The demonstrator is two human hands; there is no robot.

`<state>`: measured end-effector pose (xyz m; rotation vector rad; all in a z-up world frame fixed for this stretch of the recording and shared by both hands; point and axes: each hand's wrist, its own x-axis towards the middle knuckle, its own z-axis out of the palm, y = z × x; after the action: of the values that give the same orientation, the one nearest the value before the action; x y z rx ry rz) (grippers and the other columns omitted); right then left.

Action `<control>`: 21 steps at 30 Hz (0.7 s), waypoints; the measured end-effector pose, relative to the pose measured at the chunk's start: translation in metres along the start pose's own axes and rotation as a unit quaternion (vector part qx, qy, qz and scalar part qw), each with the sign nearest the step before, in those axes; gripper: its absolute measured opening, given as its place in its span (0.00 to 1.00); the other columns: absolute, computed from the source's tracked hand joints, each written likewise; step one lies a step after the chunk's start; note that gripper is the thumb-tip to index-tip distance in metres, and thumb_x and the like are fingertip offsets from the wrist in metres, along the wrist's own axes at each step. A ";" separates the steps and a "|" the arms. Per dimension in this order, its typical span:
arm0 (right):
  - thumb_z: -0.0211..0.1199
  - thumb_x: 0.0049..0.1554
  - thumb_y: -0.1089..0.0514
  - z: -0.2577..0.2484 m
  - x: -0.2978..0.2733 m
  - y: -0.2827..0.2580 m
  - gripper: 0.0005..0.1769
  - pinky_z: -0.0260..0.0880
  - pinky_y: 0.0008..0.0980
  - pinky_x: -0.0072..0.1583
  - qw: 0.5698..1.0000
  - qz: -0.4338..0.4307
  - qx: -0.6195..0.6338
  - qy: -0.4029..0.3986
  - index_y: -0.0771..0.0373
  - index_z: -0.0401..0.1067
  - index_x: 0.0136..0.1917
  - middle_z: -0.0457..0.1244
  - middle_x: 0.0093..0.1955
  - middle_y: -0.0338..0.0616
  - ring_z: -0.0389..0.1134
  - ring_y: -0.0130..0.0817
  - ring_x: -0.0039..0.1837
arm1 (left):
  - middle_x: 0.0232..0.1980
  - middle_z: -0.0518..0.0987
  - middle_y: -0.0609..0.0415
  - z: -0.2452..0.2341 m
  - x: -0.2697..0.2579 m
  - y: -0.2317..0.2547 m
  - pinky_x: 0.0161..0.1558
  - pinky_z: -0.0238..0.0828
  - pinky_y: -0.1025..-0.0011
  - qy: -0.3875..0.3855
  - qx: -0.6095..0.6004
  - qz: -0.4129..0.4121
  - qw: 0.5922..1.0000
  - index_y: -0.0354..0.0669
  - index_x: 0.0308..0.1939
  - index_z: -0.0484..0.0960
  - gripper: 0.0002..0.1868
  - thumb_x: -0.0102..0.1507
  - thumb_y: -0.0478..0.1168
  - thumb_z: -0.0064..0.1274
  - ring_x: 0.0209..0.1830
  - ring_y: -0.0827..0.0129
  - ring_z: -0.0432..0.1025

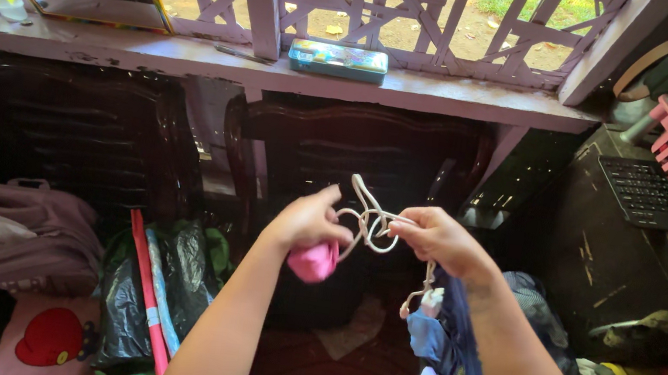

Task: The person organizes various items in a cluttered room. They move a keyboard, handle a green bag, pick up plastic sticks, fold clothes, and place items into a pink backpack. They also handle a black kettle and a pair of scissors in a kitchen area.

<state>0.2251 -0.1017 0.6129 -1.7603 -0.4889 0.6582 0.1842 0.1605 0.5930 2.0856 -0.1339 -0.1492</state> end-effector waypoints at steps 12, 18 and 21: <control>0.73 0.50 0.52 -0.010 -0.008 0.028 0.16 0.60 0.29 0.34 0.971 0.067 -0.229 0.013 0.60 0.80 0.50 0.62 0.32 0.33 0.60 0.22 0.34 | 0.40 0.82 0.52 0.064 0.020 -0.117 0.41 0.76 0.72 0.066 -0.470 -0.071 0.877 0.34 0.45 0.83 0.10 0.66 0.39 0.57 0.37 0.71 0.77; 0.69 0.55 0.51 -0.012 -0.006 0.058 0.15 0.64 0.28 0.35 0.980 0.121 -0.150 -0.058 0.68 0.79 0.42 0.67 0.31 0.36 0.64 0.25 0.32 | 0.39 0.81 0.54 0.036 0.027 -0.121 0.41 0.78 0.73 0.212 -0.503 -0.040 0.837 0.37 0.45 0.82 0.09 0.67 0.39 0.55 0.37 0.72 0.77; 0.67 0.56 0.52 -0.027 -0.016 0.068 0.13 0.68 0.26 0.37 0.983 0.110 -0.056 -0.133 0.65 0.78 0.42 0.66 0.30 0.37 0.67 0.25 0.33 | 0.39 0.80 0.53 0.008 0.015 -0.124 0.40 0.76 0.72 0.274 -0.488 -0.029 0.828 0.39 0.45 0.82 0.08 0.67 0.39 0.56 0.36 0.71 0.76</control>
<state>0.2300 -0.1500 0.5558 -1.8571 -0.5247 1.0501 0.2014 0.2121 0.4809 1.0298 0.3084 0.3024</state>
